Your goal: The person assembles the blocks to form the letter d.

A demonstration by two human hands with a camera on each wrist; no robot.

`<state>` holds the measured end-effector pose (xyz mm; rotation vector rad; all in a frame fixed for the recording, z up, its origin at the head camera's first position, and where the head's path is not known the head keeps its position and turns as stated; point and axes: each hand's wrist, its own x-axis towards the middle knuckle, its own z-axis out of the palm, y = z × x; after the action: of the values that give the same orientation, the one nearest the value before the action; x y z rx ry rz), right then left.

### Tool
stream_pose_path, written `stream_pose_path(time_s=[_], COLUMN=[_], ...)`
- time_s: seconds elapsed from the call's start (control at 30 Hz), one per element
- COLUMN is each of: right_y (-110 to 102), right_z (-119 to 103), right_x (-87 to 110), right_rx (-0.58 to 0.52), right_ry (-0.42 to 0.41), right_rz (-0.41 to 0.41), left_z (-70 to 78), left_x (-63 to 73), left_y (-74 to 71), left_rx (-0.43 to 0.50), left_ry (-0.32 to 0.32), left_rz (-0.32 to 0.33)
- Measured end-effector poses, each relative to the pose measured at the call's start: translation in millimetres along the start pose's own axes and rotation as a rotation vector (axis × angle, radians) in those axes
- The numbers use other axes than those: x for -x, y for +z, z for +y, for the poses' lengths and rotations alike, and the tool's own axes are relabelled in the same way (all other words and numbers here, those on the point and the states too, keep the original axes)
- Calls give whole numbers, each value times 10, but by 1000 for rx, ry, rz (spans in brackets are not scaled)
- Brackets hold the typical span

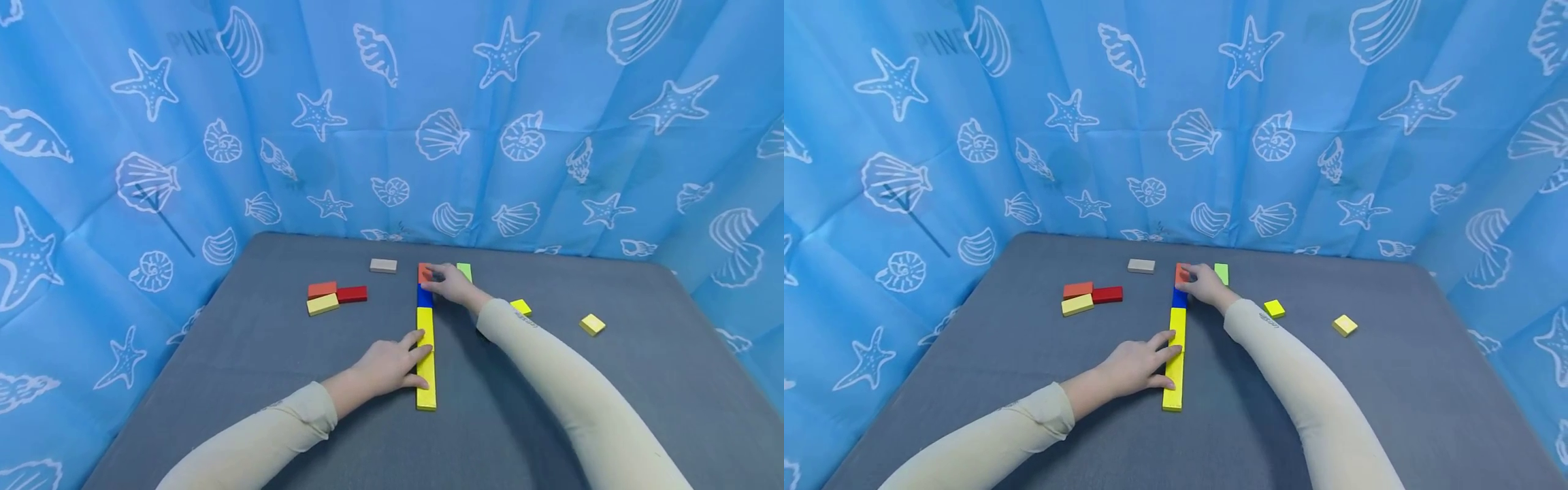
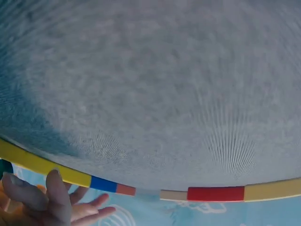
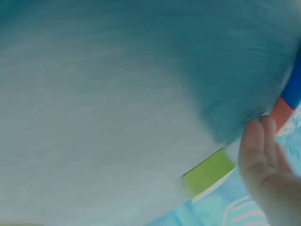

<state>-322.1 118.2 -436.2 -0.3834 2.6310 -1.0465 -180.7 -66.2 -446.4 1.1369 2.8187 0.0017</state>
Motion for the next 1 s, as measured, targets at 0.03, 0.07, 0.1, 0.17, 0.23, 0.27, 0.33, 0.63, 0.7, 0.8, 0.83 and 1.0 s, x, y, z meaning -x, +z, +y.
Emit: stream_pose_path(time_s=[0.03,0.07,0.1,0.17,0.23,0.27,0.33,0.63,0.7,0.8,0.83,1.0], right_y=[-8,-17,-24,-30,-23,-13,15,100,111,130,134,143], right_z=[12,23,36,55,58,53,36,-33,-28,-11,-3,42], right_x=[53,105,153,242,313,342,395,642,679,708,711,734], right_rx=[45,80,108,156,196,207,233,270,287,315,319,293], right_ry=[-47,-88,-127,-187,-217,-221,-223,-168,-174,-177,-176,-171], right_rz=[-34,-71,-113,-194,-265,-294,-330,-389,-392,-387,-385,-376], left_z=[10,20,29,44,54,54,45,-194,-273,-392,-429,-599], left_x=[6,13,19,31,42,48,61,215,279,376,407,521], left_y=[-2,-3,-1,6,15,19,28,15,26,48,58,103], left_rx=[-23,-43,-60,-80,-95,-96,-88,13,25,36,33,11], left_ry=[1,2,1,-7,-23,-36,-64,-178,-193,-201,-204,-205], left_rz=[18,33,47,68,83,84,88,102,110,145,161,246])
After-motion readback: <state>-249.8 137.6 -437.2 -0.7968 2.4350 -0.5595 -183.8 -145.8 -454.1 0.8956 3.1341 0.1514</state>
